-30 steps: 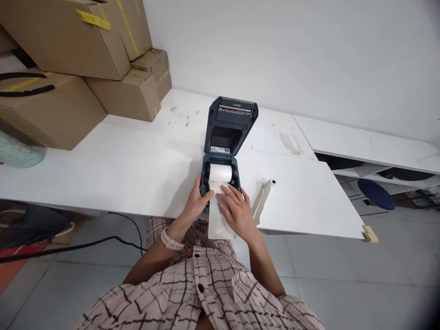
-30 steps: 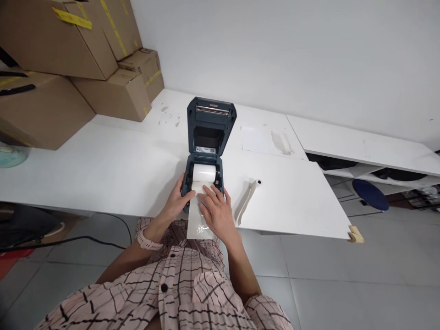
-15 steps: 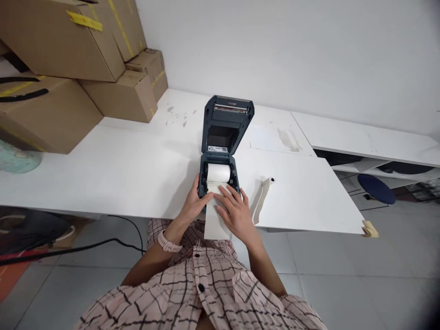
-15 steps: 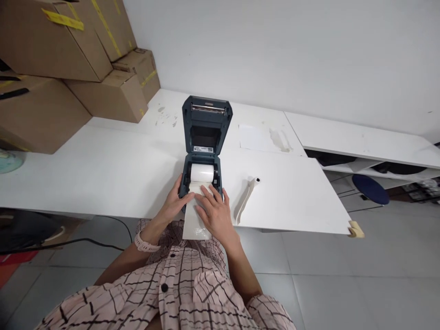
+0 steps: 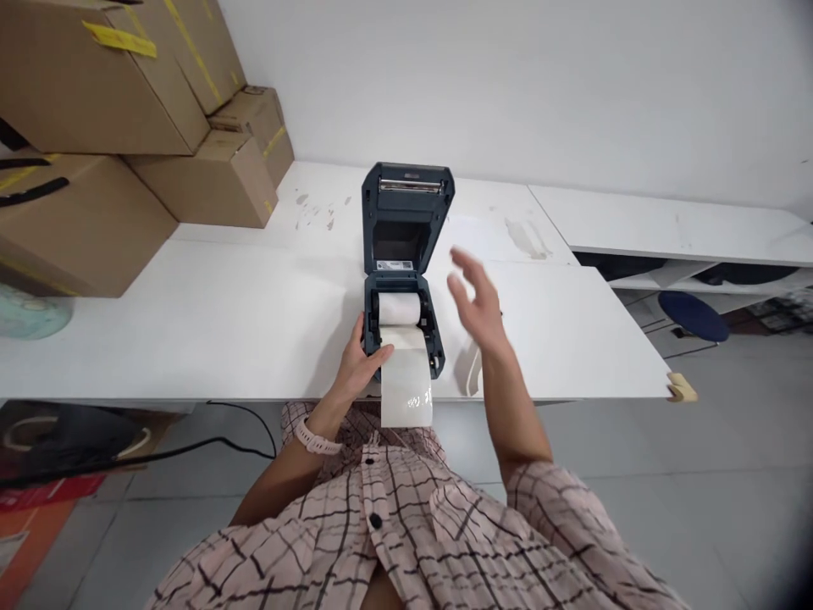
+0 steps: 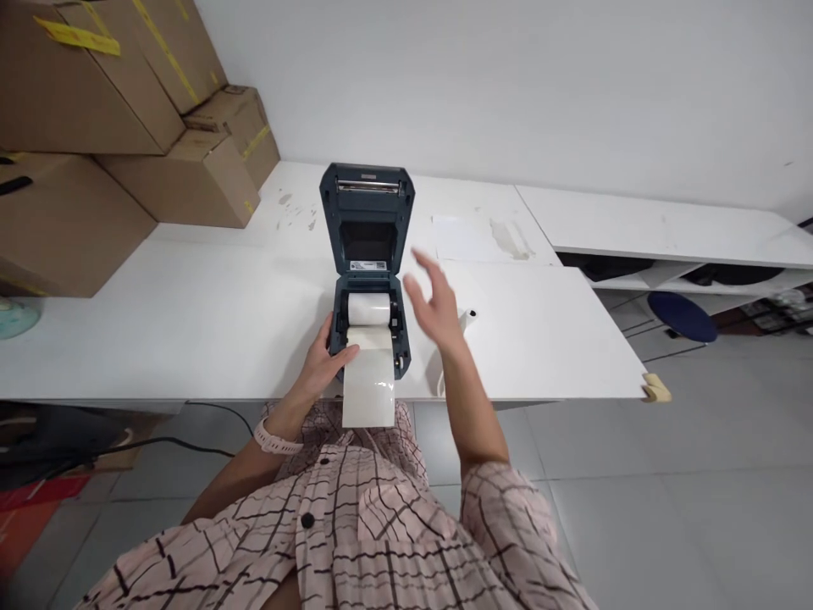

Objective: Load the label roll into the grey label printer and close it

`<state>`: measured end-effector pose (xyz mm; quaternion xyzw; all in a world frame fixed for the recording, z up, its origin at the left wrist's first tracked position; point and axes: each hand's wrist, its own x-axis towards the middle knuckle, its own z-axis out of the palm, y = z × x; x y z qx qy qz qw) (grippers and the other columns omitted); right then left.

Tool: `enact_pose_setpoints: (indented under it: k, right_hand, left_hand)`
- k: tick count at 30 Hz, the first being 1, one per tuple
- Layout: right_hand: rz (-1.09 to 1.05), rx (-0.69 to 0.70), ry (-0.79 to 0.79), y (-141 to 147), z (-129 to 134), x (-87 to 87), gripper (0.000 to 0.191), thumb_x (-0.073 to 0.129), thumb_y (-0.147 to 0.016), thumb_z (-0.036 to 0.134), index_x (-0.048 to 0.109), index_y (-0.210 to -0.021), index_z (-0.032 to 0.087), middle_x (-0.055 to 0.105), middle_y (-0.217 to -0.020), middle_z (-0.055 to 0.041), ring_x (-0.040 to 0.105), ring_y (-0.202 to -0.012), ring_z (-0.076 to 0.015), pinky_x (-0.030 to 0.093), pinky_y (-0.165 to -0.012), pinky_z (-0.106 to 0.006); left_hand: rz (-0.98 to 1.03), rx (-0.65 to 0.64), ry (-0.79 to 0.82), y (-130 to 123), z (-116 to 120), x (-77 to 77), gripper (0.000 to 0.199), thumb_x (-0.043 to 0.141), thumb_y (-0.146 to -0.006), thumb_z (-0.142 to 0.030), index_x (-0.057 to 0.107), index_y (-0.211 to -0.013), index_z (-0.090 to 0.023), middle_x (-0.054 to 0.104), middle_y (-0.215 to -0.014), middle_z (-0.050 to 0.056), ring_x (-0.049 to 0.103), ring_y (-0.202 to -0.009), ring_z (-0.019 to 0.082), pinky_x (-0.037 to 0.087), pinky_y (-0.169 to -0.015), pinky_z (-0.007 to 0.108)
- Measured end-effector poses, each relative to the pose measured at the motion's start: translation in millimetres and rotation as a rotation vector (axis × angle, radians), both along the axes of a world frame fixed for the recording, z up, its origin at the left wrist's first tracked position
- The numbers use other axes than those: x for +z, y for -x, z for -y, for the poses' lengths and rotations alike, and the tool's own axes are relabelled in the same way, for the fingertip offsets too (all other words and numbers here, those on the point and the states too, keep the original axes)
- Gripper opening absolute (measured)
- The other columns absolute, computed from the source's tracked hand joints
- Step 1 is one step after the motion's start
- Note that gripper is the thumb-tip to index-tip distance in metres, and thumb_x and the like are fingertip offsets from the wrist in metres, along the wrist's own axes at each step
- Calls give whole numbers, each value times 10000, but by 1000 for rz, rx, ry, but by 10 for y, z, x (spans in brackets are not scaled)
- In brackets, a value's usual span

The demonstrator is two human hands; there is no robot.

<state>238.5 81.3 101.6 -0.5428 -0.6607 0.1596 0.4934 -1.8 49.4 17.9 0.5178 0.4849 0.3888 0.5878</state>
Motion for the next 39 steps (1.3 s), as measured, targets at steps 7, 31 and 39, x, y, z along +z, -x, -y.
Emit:
enact_pose_setpoints:
  k: [7,31,39]
  right_hand:
    - [-324,152,190,74,-1380,698,802,-22,-1101,591,347,-1649,137,511,-1661,-71,494,-1529,-163,415,-1210,-391]
    - [-765,127,631,243,654,-837,1071,787,-806,605,312,-1692,235,609,-1580,-146,648,-1391,-356,575,-1138,-528]
    - [-865,111,635,275,622,-772,1186,850,-716,581,283,-1691,215,574,-1595,-164,612,-1406,-373,535,-1166,-539]
  left_hand:
    - [-52,55,33,0,53,39,1163,814,-827,-593,165,-1726,-238,365,-1752,170,419,-1582,395,456,-1244,516]
    - [5,-44,-86,-6,149,184,933,687,-929,-589,272,-1687,-239,497,-1670,137,498,-1522,359,492,-1222,469]
    - [-86,23,-110,51,328,175,879,685,-907,-615,351,-1628,-239,471,-1657,172,541,-1451,344,544,-1105,440]
